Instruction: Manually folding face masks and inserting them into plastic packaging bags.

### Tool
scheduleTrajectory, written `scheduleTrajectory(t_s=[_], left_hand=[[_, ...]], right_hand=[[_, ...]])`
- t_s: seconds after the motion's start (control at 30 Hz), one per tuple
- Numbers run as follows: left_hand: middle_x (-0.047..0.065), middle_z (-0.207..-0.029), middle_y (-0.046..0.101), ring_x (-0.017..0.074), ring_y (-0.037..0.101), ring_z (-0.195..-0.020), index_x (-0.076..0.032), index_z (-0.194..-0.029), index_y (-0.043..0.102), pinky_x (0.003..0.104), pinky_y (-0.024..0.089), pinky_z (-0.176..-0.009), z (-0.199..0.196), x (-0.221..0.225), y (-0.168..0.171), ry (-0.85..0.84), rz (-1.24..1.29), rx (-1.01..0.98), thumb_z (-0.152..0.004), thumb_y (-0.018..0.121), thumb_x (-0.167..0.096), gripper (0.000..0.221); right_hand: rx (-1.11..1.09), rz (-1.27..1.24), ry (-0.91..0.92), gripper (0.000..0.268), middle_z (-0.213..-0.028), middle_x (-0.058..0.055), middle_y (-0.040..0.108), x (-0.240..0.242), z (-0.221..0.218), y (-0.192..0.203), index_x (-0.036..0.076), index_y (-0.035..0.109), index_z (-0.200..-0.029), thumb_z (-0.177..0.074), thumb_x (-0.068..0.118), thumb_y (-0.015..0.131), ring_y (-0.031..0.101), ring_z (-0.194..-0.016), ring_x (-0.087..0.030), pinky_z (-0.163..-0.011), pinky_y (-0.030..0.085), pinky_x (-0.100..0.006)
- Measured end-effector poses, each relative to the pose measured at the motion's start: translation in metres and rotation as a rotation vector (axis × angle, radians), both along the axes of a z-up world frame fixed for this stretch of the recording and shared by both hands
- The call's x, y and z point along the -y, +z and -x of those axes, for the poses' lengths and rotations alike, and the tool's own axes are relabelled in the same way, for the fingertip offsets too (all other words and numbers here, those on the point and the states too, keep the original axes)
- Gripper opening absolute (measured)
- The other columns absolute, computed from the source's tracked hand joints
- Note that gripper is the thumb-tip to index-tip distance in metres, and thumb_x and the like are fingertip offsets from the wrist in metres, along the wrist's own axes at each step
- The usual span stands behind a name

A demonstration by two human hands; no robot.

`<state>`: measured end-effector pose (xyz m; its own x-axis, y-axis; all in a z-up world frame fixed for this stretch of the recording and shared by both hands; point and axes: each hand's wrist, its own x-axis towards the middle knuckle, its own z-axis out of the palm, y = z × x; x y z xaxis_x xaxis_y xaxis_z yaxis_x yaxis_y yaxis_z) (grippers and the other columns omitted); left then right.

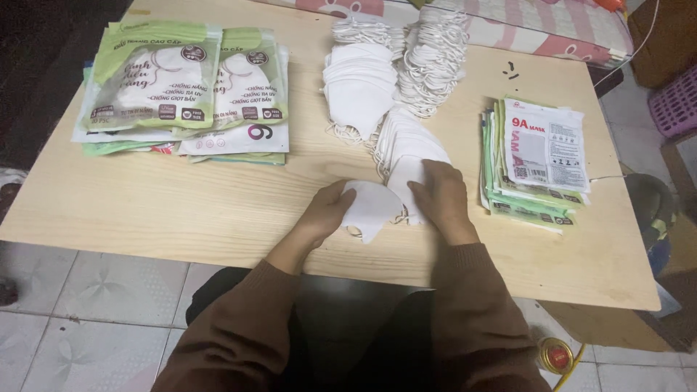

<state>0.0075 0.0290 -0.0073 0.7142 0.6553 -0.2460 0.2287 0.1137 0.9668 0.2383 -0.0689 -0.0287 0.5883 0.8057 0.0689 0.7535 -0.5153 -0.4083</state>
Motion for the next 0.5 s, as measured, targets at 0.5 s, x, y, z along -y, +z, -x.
scheduleTrajectory(t_s=[0.5], left_hand=[[0.033, -0.13, 0.062, 0.041, 0.057, -0.128, 0.01, -0.14, 0.054, 0.055, 0.047, -0.106, -0.009, -0.011, -0.043, 0.153, -0.005, 0.081, -0.108, 0.049, -0.025, 0.048]], right_hand=[[0.112, 0.069, 0.015, 0.04, -0.126, -0.017, 0.065, -0.005, 0.004, -0.006, 0.004, 0.07, -0.126, -0.089, 0.017, 0.077, 0.057, -0.123, -0.034, -0.102, 0.041, -0.043]])
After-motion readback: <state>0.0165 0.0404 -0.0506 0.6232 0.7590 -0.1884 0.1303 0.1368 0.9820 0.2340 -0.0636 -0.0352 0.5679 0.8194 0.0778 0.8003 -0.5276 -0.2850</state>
